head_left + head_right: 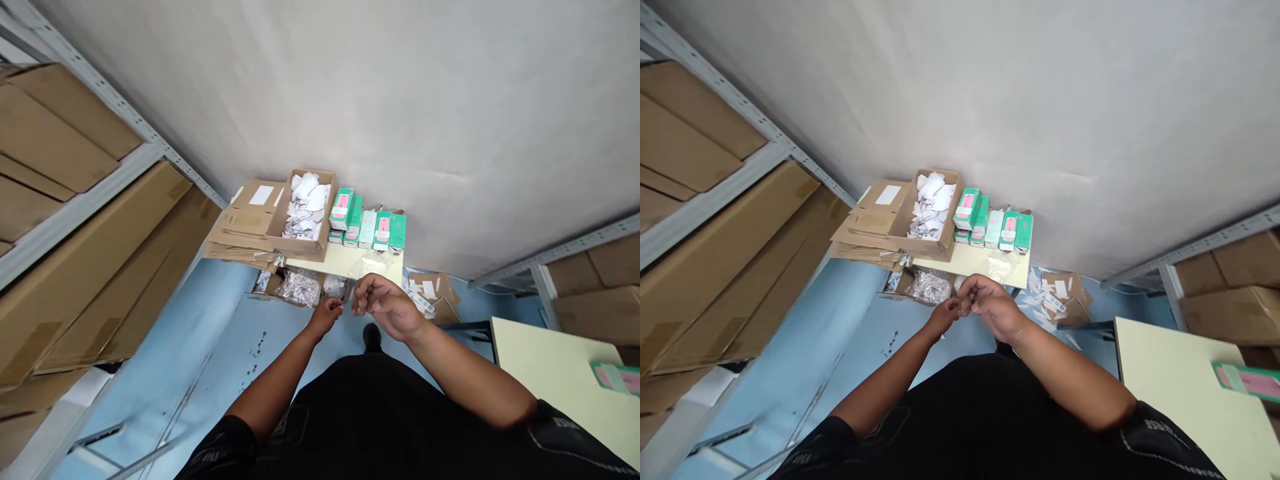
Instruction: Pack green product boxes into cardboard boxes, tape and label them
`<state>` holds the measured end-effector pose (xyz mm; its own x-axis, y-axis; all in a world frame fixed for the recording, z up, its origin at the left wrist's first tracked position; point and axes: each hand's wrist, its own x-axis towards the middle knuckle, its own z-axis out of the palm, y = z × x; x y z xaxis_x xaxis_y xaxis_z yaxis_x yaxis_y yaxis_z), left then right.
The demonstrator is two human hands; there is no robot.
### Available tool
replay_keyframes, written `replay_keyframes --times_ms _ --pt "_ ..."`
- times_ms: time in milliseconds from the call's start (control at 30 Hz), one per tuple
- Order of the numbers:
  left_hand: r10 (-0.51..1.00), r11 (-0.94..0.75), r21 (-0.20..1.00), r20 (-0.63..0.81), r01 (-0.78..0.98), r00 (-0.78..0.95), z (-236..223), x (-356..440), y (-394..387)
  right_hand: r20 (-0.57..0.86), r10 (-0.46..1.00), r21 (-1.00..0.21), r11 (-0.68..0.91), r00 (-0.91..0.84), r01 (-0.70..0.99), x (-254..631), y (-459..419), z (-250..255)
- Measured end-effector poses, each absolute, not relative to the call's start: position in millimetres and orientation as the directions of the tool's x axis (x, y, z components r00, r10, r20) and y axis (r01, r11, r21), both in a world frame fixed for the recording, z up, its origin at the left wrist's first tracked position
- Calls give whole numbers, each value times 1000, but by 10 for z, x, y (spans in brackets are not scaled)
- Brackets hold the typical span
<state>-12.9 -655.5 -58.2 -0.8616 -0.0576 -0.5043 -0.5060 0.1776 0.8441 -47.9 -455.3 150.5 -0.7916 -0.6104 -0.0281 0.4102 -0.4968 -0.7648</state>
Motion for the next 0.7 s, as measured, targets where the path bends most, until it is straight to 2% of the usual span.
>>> replay_keyframes --times_ms 133,300,467,700 --pt "-187 87 864 -476 -497 -860 -480 -474 -6672 -148 -656 -766 -397 -740 505 -1002 -4538 1210" --pt "-303 -21 887 -445 -461 -843 -354 -758 -6712 -222 -730 -763 -283 -646 582 -1445 -4651 1065" --pt "-343 -59 898 -429 -437 -836 -208 -893 -6896 -289 -722 -773 -211 -629 598 -1720 -4882 892" --pt "-298 19 896 -420 -445 -857 -209 -1018 -7449 -337 -642 -794 -200 -689 574 -1841 -5355 724"
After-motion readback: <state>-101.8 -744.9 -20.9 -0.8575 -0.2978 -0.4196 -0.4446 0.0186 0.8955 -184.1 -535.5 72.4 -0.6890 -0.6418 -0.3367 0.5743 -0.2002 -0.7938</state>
